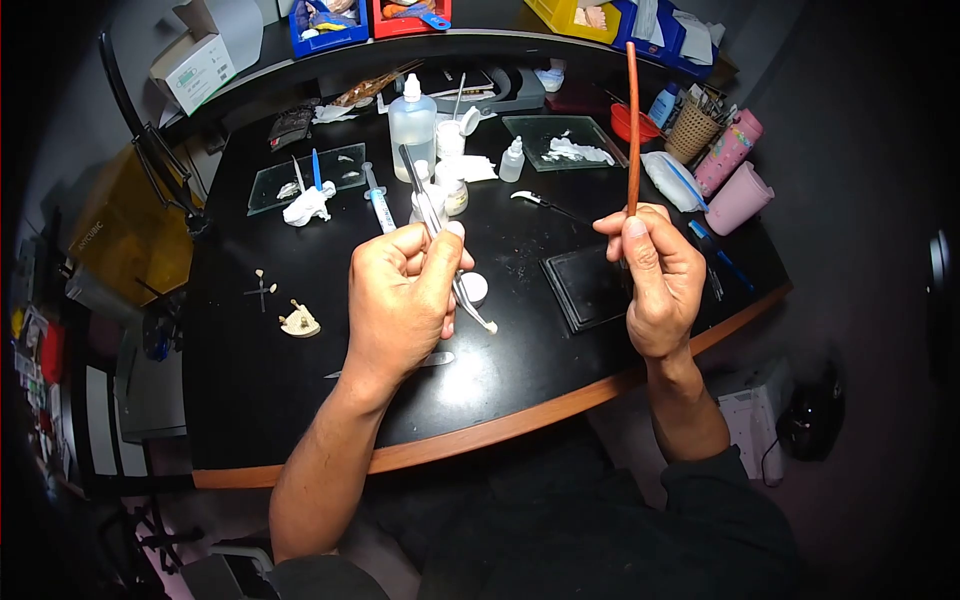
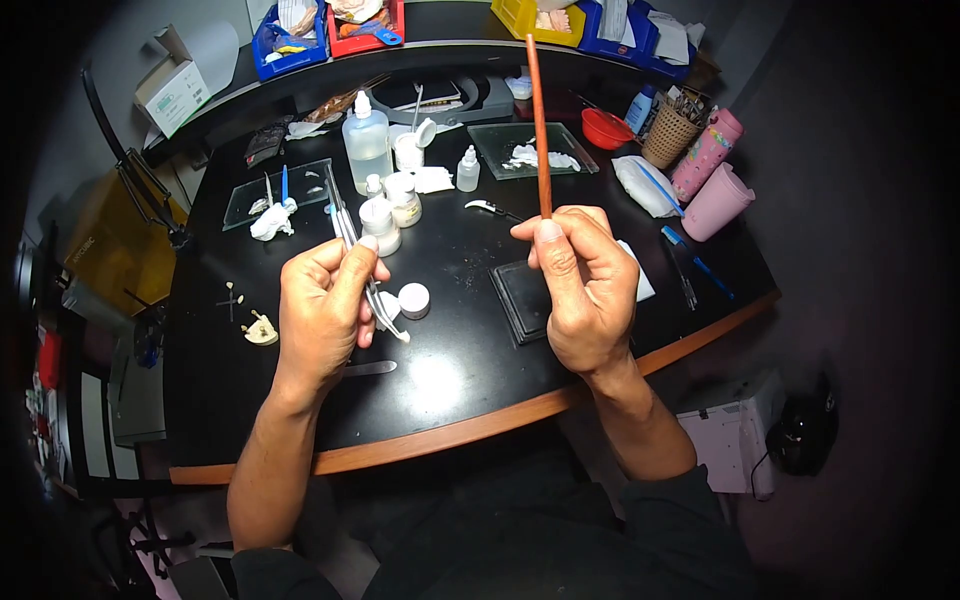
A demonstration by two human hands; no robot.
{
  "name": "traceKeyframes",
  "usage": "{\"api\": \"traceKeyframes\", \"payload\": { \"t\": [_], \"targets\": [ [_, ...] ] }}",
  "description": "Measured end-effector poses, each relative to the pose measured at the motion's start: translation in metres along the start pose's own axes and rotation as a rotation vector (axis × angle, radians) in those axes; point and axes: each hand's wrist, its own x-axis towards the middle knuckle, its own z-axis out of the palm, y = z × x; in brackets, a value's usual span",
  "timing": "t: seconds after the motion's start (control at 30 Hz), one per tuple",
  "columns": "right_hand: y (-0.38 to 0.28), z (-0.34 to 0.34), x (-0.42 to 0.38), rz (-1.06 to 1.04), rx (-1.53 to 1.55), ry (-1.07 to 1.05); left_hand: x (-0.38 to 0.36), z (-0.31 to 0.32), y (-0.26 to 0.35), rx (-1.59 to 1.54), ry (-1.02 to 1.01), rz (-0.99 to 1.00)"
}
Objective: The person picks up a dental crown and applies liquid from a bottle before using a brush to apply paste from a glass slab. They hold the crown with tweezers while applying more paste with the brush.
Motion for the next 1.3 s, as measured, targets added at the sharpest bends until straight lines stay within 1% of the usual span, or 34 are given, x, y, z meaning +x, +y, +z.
{"api": "traceKeyframes", "payload": {
  "t": [0.1, 0.2, 0.23, 0.27, 0.3, 0.33, 0.37, 0.47, 0.57, 0.67, 0.7, 0.8, 0.83, 0.9, 0.97, 1.07, 1.2, 1.3],
  "targets": [
    [0.001, -0.006, 0.001, 0.026, 0.012, 0.079, 0.000, 0.000, 0.003, -0.018, 0.006, -0.011],
    [-0.001, -0.013, 0.006, 0.090, 0.050, 0.201, -0.001, 0.000, 0.002, -0.012, 0.007, 0.003],
    [-0.001, -0.016, 0.011, 0.065, -0.038, 0.239, -0.001, 0.001, 0.001, -0.005, 0.006, 0.013],
    [0.004, -0.024, 0.014, 0.127, -0.019, 0.238, -0.001, 0.001, 0.001, -0.003, 0.010, 0.016],
    [0.014, -0.033, 0.019, 0.139, -0.001, 0.232, -0.001, 0.001, 0.002, -0.001, 0.012, 0.019],
    [0.026, -0.042, 0.025, 0.152, 0.016, 0.227, -0.001, 0.001, 0.002, 0.001, 0.013, 0.022],
    [0.040, -0.048, 0.034, 0.115, -0.018, 0.214, -0.001, 0.001, 0.002, 0.002, 0.014, 0.025],
    [0.081, -0.064, 0.061, 0.280, 0.031, 0.251, -0.001, 0.002, 0.003, 0.008, 0.019, 0.029],
    [0.123, -0.089, 0.082, 0.416, -0.056, 0.166, -0.001, 0.002, 0.003, 0.022, 0.024, 0.027],
    [0.171, -0.108, 0.108, 0.434, -0.154, 0.217, 0.000, 0.003, 0.001, 0.028, 0.027, 0.032],
    [0.181, -0.115, 0.119, 0.529, -0.167, 0.241, 0.000, 0.003, 0.001, 0.034, 0.028, 0.030],
    [0.238, -0.132, 0.152, 0.558, -0.299, 0.265, 0.001, 0.002, 0.000, 0.047, 0.034, 0.029],
    [0.245, -0.130, 0.160, 0.502, -0.405, 0.282, 0.001, 0.002, 0.001, 0.046, 0.037, 0.026],
    [0.281, -0.130, 0.176, 0.476, -0.599, 0.303, 0.002, 0.001, 0.001, 0.044, 0.045, 0.020],
    [0.289, -0.123, 0.186, 0.441, -0.783, 0.322, 0.004, 0.000, 0.000, 0.047, 0.055, 0.025],
    [0.298, -0.118, 0.196, 0.513, -0.944, 0.188, 0.005, -0.002, 0.001, 0.050, 0.069, 0.033],
    [0.295, -0.120, 0.194, 0.625, -0.956, 0.183, 0.006, -0.005, 0.000, 0.041, 0.078, 0.037],
    [0.289, -0.133, 0.189, 0.523, -0.860, 0.334, 0.004, -0.007, 0.004, 0.015, 0.057, 0.004]
  ]
}}
